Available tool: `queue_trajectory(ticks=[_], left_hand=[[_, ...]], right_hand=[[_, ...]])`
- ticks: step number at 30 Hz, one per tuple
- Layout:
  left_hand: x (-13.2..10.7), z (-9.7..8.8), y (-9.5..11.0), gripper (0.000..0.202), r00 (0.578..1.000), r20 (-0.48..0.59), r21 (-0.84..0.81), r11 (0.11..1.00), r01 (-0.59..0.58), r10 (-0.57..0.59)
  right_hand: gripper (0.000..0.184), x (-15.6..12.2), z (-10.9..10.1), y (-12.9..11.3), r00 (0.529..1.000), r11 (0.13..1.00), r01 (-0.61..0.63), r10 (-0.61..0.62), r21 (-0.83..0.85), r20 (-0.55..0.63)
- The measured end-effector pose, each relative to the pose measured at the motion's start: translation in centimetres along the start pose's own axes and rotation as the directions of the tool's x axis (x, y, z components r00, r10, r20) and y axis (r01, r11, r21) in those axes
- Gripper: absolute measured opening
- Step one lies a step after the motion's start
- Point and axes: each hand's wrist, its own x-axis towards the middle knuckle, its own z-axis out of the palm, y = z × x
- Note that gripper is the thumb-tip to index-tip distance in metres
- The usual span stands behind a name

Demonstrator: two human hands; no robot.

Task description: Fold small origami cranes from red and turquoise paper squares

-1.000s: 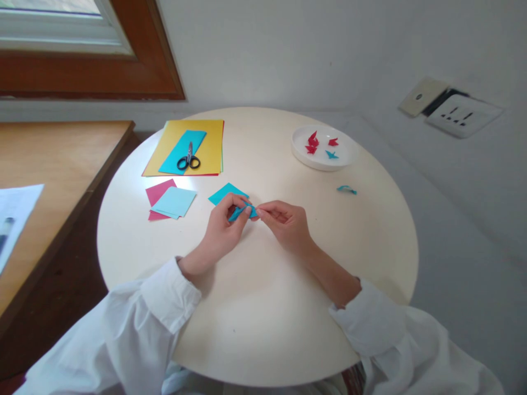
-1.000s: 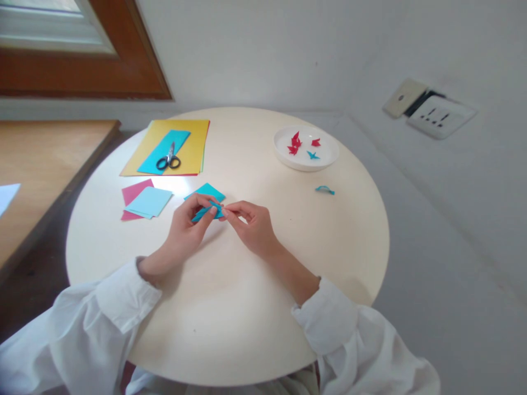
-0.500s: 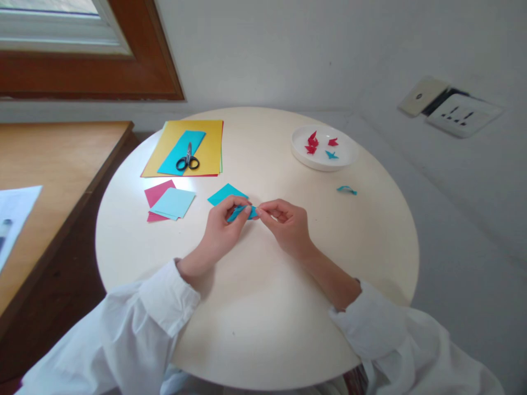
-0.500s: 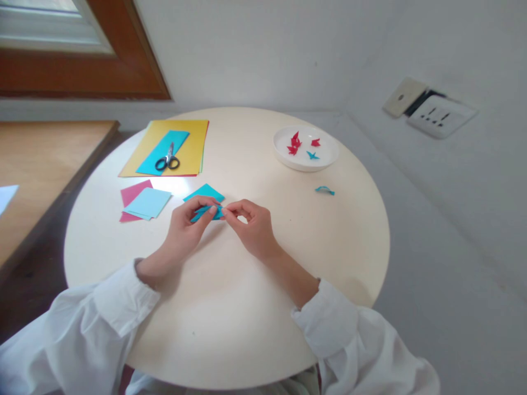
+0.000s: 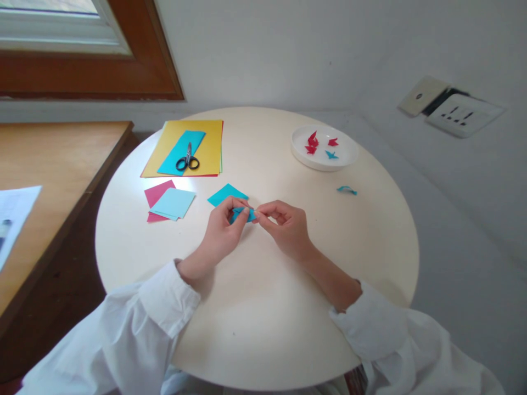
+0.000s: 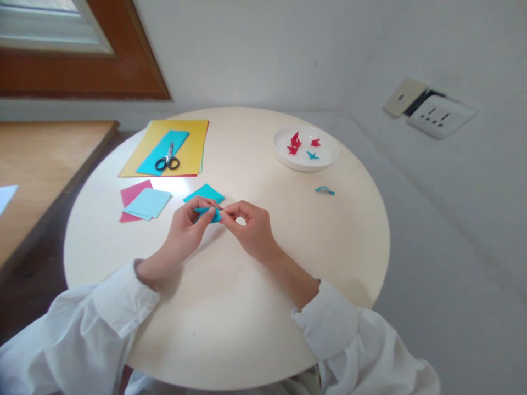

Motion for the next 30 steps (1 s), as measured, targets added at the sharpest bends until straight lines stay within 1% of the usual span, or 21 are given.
queue_trajectory(ticks=[4,8,14,21,25,28,30], left_hand=[[0.03,-0.04,-0.05,0.007,1.0,-0.01,0.01,1.0,0.011,-0.011],[0.14,-0.06,0.18,0.011,1.0,-0.003,-0.054,0.999,-0.001,0.001],[0.1,-0.06,0.18,0.012,0.999,0.002,-0.118,0.992,0.04,-0.04],[0.03,-0.15,0.2,0.015,0.999,0.009,-0.127,0.991,0.048,-0.047],[0.05,-0.22,0.24,0.017,0.998,0.022,-0.132,0.989,0.063,-0.06],[0.06,-0.26,0.27,0.02,0.996,0.02,-0.107,0.991,0.086,-0.084],[0.07,-0.26,0.26,0.021,0.997,0.013,-0.081,0.993,0.082,-0.081]], right_hand=[[0.009,0.02,0.04,-0.09,1.0,1.0,-0.004,0.004,-0.011,-0.006],[0.012,0.03,0.0,-0.2,1.0,1.0,-0.019,0.019,0.025,-0.011],[0.016,0.0,-0.1,-0.4,0.998,0.996,-0.059,0.06,0.063,-0.005],[0.021,0.06,-0.26,-0.49,0.997,0.995,-0.075,0.075,0.067,-0.005],[0.022,0.07,-0.39,-0.54,0.997,0.996,-0.074,0.074,0.042,0.005],[0.022,0.13,-0.52,-0.51,0.997,0.997,-0.077,0.076,0.018,0.018],[0.022,0.21,-0.62,-0.37,0.996,0.996,-0.086,0.085,0.027,0.033]])
